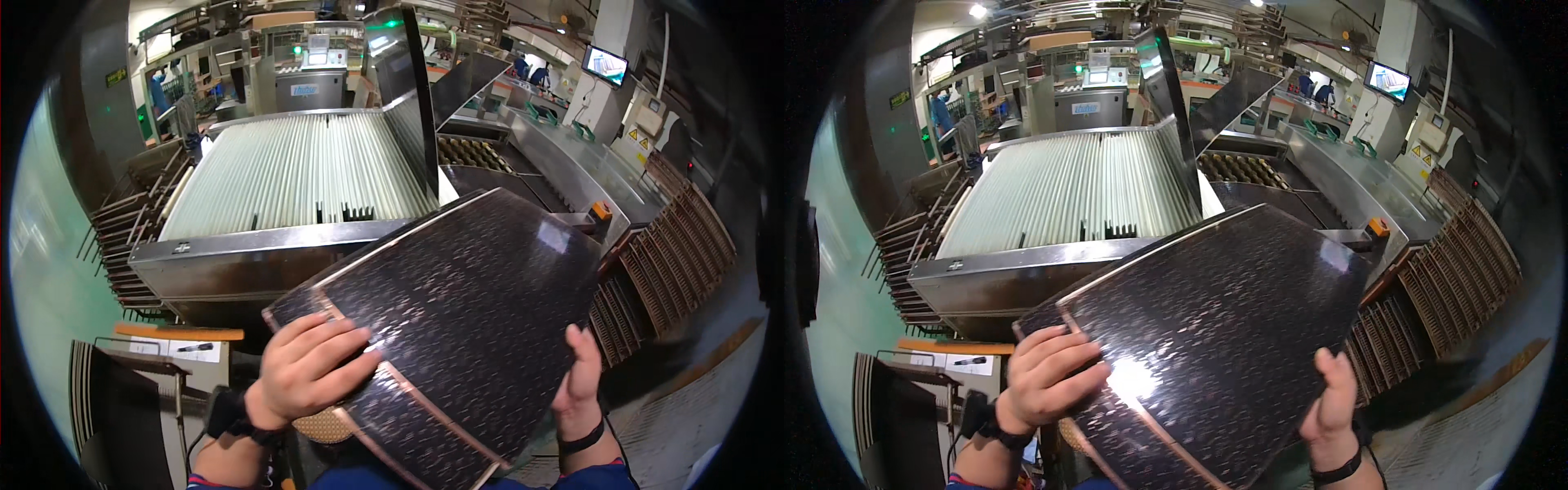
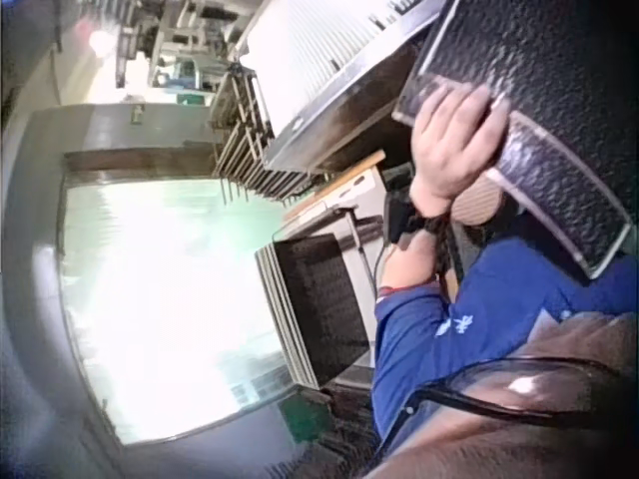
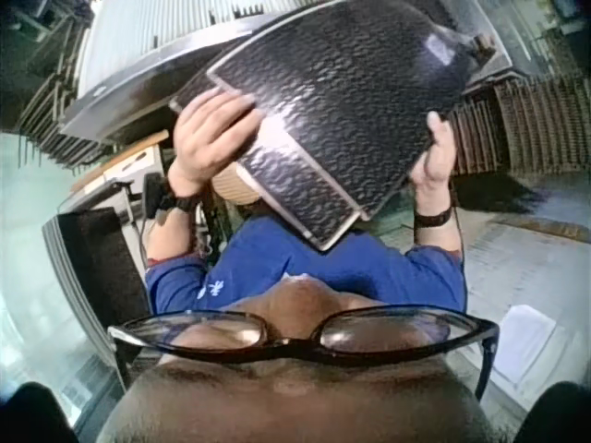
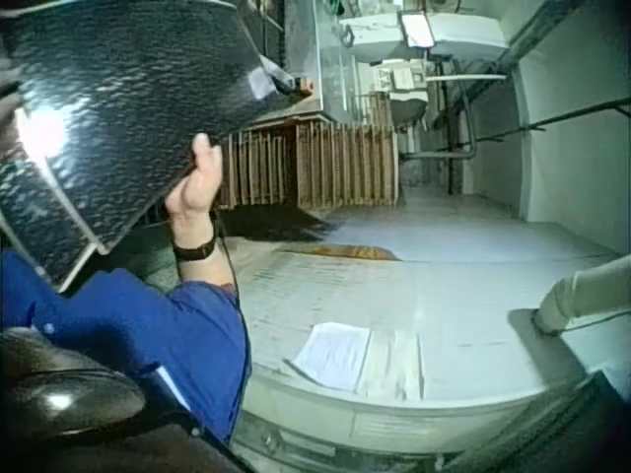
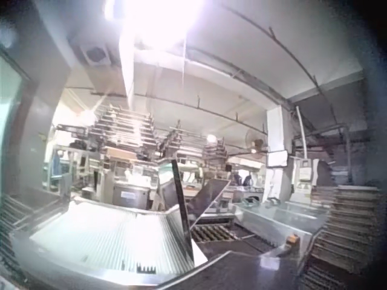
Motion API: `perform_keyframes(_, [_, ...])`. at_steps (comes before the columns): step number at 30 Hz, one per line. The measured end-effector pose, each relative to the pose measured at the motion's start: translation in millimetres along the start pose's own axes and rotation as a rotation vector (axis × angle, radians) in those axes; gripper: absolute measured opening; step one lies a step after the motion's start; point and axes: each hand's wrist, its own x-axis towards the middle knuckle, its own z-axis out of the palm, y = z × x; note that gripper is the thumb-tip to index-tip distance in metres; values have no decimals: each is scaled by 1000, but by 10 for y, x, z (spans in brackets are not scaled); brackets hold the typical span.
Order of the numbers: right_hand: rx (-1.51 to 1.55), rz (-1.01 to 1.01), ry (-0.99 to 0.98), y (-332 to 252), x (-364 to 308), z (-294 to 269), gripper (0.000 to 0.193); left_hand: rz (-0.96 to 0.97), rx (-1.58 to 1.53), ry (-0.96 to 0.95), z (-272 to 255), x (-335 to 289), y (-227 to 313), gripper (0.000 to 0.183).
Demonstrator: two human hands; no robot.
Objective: Picking up patterned boards from a conveyor and placing them into a storage rack.
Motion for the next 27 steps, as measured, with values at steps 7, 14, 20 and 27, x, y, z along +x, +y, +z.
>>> perform_keyframes(7, [0, 386, -329, 525, -749, 705, 45, -118, 298, -112, -1677, -1151, 457, 20])
perform_keyframes(14, [343, 545, -826, 788, -109, 1397, 51, -337, 386, 144, -2474, -2259, 665, 35])
perform_keyframes(20, [494, 390, -971, 642, -103, 2436, 39, -977, -89, 832, -2307, -3409, 481, 48])
perform_keyframes(27, [361, 385, -1082, 1199, -3, 2897, 33, -1297, -1019, 1005, -1414, -1695, 526, 53])
